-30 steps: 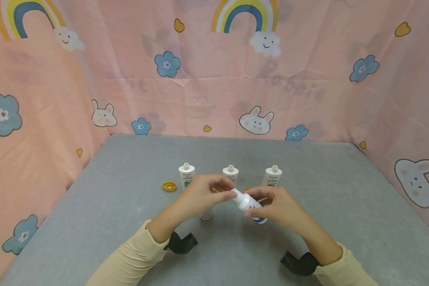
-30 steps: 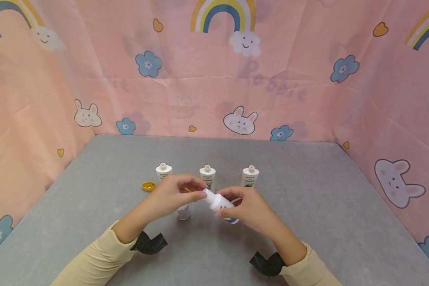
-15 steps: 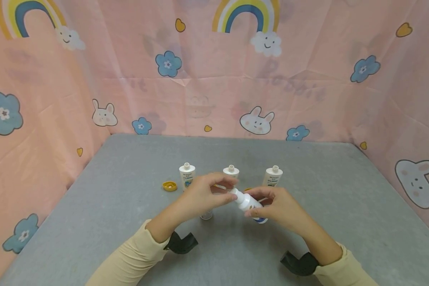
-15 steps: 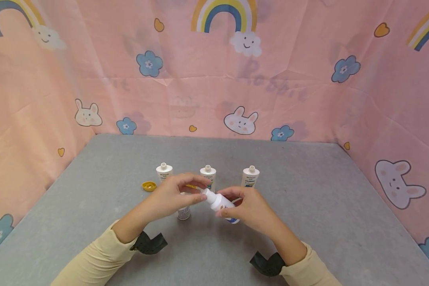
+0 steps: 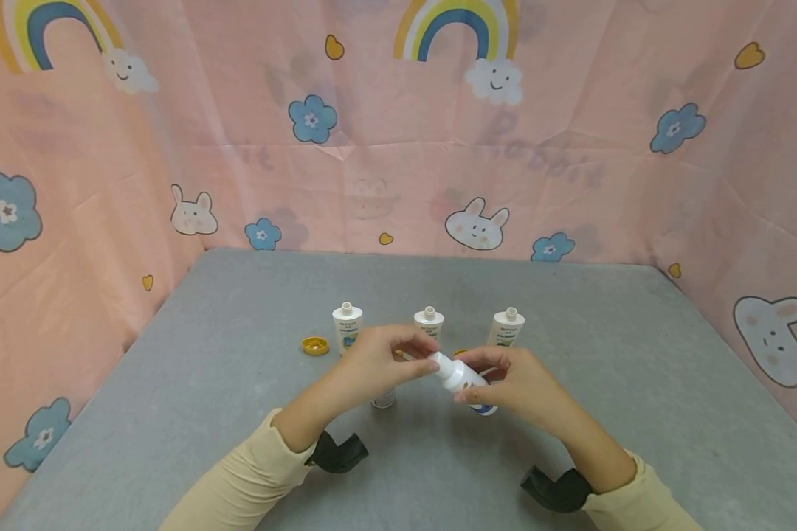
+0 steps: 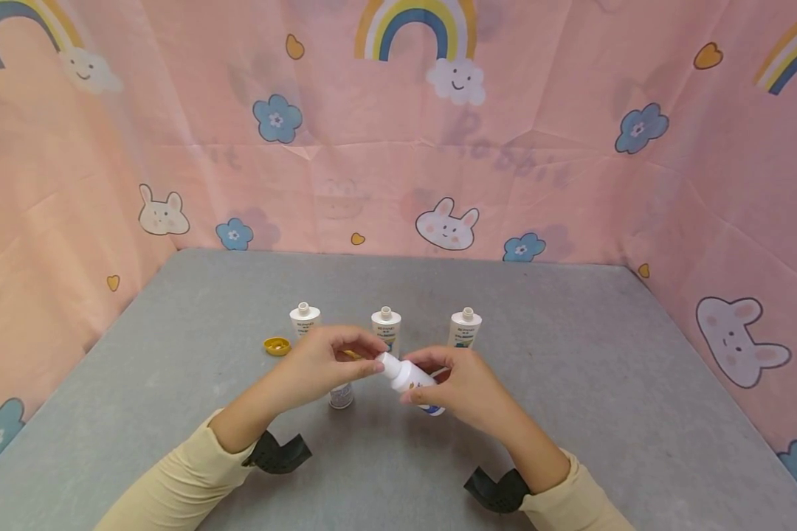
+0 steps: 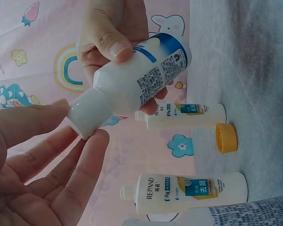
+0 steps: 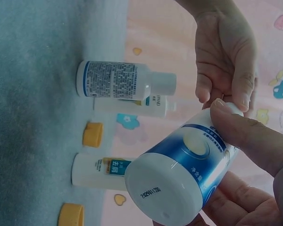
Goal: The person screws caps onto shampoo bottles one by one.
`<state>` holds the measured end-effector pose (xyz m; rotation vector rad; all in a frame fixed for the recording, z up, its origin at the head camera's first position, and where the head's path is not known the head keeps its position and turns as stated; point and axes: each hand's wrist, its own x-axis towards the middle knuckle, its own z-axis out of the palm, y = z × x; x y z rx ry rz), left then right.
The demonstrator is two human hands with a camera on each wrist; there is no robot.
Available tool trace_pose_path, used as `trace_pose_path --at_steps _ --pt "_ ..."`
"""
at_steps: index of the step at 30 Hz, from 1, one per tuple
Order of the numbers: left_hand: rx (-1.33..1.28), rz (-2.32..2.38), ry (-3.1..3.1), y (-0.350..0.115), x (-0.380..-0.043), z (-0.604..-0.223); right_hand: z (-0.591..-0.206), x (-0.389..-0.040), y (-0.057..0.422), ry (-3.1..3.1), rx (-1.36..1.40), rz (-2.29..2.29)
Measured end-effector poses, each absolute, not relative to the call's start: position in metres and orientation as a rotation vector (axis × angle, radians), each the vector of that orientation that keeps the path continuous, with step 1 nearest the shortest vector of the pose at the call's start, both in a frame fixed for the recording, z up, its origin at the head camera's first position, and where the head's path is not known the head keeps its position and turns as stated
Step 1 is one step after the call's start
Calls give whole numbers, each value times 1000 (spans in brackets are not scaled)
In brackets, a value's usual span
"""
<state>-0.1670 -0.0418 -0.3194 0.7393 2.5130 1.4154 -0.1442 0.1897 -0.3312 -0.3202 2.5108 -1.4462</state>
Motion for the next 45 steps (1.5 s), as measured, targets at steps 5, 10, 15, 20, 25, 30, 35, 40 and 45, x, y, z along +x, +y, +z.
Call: trace_pose_path --at_steps 5,10,15,20,25,30,35,40,45 --pt "753 1435 2489 -42 -167 -319 -332 -144 190 2516 -319 -1445" --pt "709 1444 2500 -41 -169 -320 -332 -145 190 2519 -328 -1450" --pt "739 1413 2525 -39 -170 -323 -332 -145 190 2518 -319 -1443" --pt "794 1432 2506 -39 -168 -322 -333 -145 190 2518 -306 -1438" --pt "827 1443 2471 -40 -167 -320 -333 -145 190 2514 -312 -1445" --pt "737 1455 2478 -41 -166 -318 -333 -145 189 2517 -332 -1446" --pt "678 1478 2462 -41 -167 -319 -333 -145 188 2524 -319 -1437" --pt "663 1486 2436 -41 -167 -321 -332 -144 187 2521 -328 -1437" --pt "698 1454 2468 -41 -166 -320 -332 -145 187 2523 -346 -1434"
